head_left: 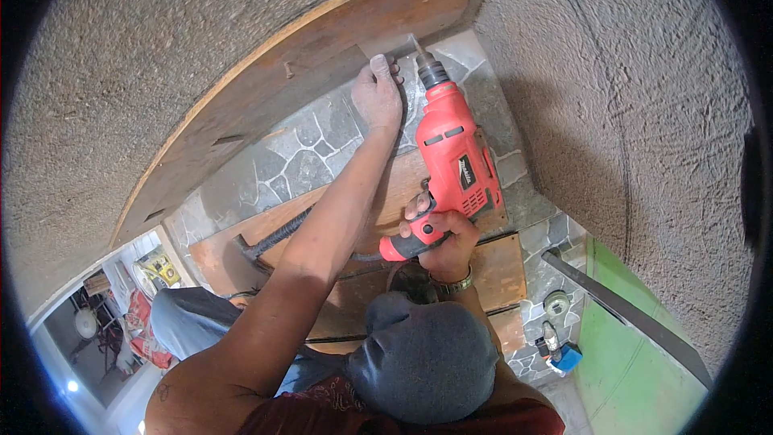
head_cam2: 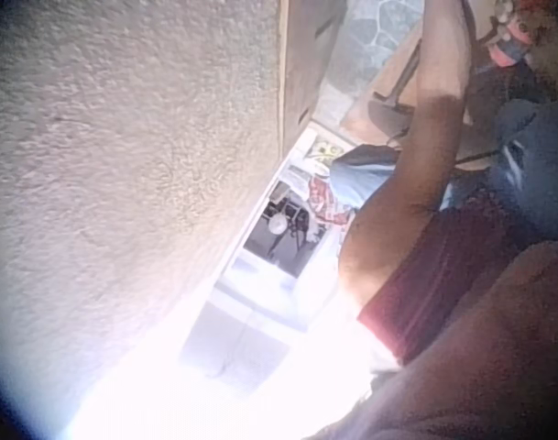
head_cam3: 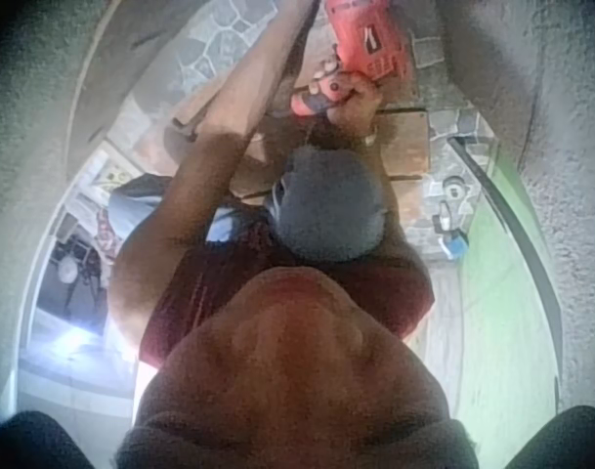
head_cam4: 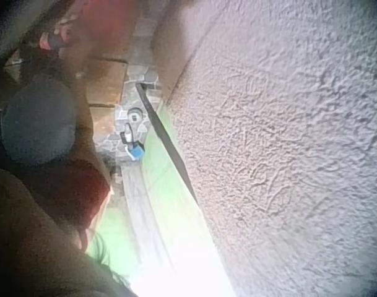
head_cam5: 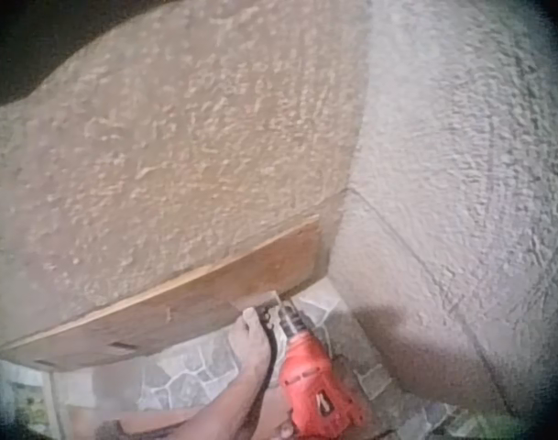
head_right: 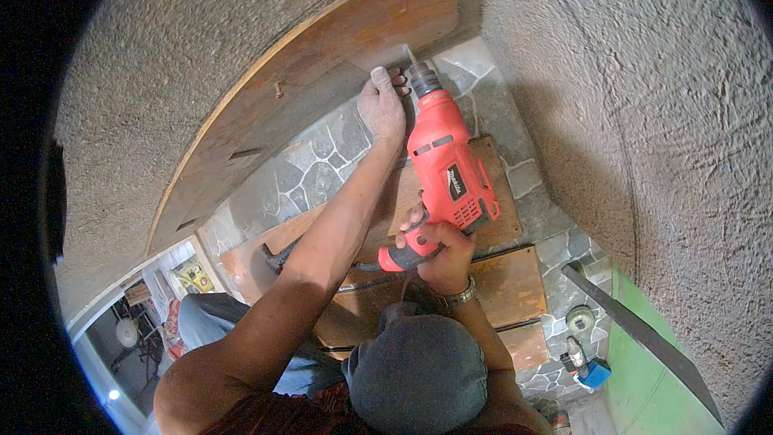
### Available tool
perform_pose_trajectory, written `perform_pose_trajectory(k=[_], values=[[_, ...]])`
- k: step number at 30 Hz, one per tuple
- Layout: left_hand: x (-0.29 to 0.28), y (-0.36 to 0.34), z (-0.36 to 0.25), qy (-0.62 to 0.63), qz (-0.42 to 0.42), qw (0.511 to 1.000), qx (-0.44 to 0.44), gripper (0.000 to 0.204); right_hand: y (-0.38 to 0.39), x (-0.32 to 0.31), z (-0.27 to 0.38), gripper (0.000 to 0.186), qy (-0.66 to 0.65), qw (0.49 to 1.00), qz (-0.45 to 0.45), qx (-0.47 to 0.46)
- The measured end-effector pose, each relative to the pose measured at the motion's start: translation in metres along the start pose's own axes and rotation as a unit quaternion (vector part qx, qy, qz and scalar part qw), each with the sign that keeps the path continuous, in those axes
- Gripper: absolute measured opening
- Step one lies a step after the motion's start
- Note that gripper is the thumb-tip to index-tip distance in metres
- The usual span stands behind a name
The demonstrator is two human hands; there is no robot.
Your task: The person installs a wooden panel against a wall by positioning the board, hammering nails into it, and drilling a hole into the panel using a power drill.
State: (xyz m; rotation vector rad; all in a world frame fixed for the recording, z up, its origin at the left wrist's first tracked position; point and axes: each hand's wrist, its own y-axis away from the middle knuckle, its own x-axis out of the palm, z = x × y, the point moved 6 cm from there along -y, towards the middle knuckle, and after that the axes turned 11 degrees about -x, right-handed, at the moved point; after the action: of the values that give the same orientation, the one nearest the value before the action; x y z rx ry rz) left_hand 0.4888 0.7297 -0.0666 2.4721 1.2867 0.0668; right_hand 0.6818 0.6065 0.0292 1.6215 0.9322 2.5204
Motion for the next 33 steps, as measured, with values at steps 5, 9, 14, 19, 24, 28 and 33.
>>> perform_pose_trajectory(k=[5, 9, 14, 19, 24, 28, 33], values=[[-0.001, -0.001, 0.001, 0.002, -0.011, 1.0, 0.005, 0.057, -0.001, 0.0, -0.002, 0.053, 0.025, 1.0, -0.001, 0.007], [-0.003, -0.004, 0.004, -0.03, -0.016, 0.999, 0.009, 0.059, -0.001, 0.005, -0.001, 0.053, 0.037, 0.999, -0.007, 0.008], [-0.002, -0.004, 0.004, -0.018, -0.018, 1.0, 0.012, 0.059, -0.001, 0.005, -0.002, 0.051, 0.027, 1.0, -0.009, 0.012], [-0.001, -0.003, 0.003, -0.015, -0.015, 1.0, 0.009, 0.058, -0.002, 0.007, -0.001, 0.045, 0.025, 1.0, -0.005, 0.01], [-0.001, -0.002, 0.001, -0.033, -0.018, 0.999, 0.007, 0.059, -0.003, 0.008, 0.0, 0.045, 0.024, 1.0, -0.008, 0.012], [-0.001, -0.004, 0.004, -0.002, -0.016, 1.0, 0.013, 0.059, -0.002, 0.011, 0.0, 0.049, 0.013, 1.0, -0.009, 0.024], [0.001, -0.004, 0.003, 0.0, -0.006, 1.0, 0.01, 0.06, -0.002, 0.01, -0.001, 0.051, 0.01, 1.0, -0.01, 0.027]])
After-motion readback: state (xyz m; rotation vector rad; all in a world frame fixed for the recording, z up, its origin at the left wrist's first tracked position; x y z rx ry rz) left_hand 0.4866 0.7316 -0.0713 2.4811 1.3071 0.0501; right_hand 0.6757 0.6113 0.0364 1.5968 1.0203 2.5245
